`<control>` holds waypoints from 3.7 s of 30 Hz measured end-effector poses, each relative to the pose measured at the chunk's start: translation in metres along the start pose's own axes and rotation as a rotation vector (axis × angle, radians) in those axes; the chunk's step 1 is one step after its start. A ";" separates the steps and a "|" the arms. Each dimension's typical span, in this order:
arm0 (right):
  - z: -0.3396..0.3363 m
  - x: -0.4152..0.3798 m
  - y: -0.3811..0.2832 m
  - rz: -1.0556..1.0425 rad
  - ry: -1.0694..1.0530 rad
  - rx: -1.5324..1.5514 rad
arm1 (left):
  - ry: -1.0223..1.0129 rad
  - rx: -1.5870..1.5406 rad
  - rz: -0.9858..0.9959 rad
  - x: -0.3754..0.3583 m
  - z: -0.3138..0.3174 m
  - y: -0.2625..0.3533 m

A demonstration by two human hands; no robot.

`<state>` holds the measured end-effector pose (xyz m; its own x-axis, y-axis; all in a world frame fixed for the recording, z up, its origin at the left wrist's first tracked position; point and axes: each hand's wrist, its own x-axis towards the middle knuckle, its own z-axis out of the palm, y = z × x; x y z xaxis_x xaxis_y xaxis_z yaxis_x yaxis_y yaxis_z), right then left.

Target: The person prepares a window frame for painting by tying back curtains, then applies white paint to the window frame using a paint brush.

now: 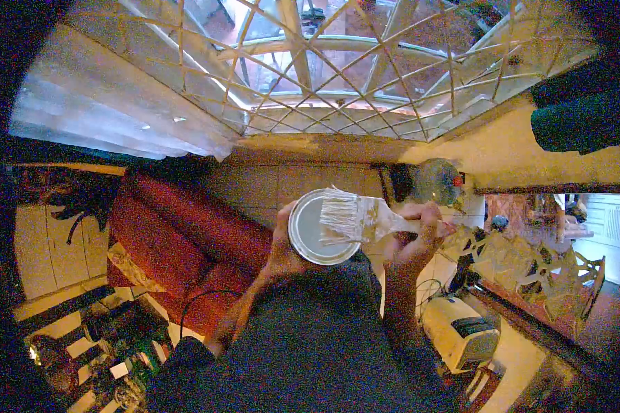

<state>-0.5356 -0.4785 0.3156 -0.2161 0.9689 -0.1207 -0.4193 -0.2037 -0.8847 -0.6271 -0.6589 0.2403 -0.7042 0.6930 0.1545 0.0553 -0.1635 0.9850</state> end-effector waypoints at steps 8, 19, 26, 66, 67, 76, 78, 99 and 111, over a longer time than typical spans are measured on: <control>-0.050 0.012 -0.002 0.452 0.040 0.351 | -0.093 -0.002 -0.003 0.003 0.021 0.001; -0.065 0.018 -0.008 0.542 -0.003 0.461 | -0.129 0.068 0.049 0.011 0.035 -0.001; -0.041 0.004 -0.022 -0.401 0.022 -0.376 | -0.165 0.169 0.095 0.021 0.025 -0.005; 0.044 0.042 -0.043 -0.576 -1.006 -0.778 | -0.124 0.197 0.193 0.053 0.023 -0.002; 0.041 0.044 -0.044 -0.548 -0.967 -0.776 | -0.119 0.195 0.186 0.054 0.023 -0.004; -0.033 0.067 -0.007 -0.237 -0.412 -0.294 | -0.114 0.008 0.125 0.056 0.027 -0.023; -0.030 0.072 -0.012 -0.170 -0.348 -0.238 | -0.113 -0.021 0.109 0.056 0.028 -0.025; -0.015 0.079 0.006 0.416 -0.077 0.210 | -0.005 -0.016 0.060 0.062 0.042 -0.023; -0.026 0.075 -0.004 0.317 -0.045 0.254 | -0.095 0.004 0.006 0.059 0.045 -0.017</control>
<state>-0.5269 -0.4012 0.2985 -0.4058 0.8464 -0.3449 -0.5290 -0.5253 -0.6665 -0.6384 -0.5837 0.2359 -0.6335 0.7556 0.1664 0.0616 -0.1651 0.9844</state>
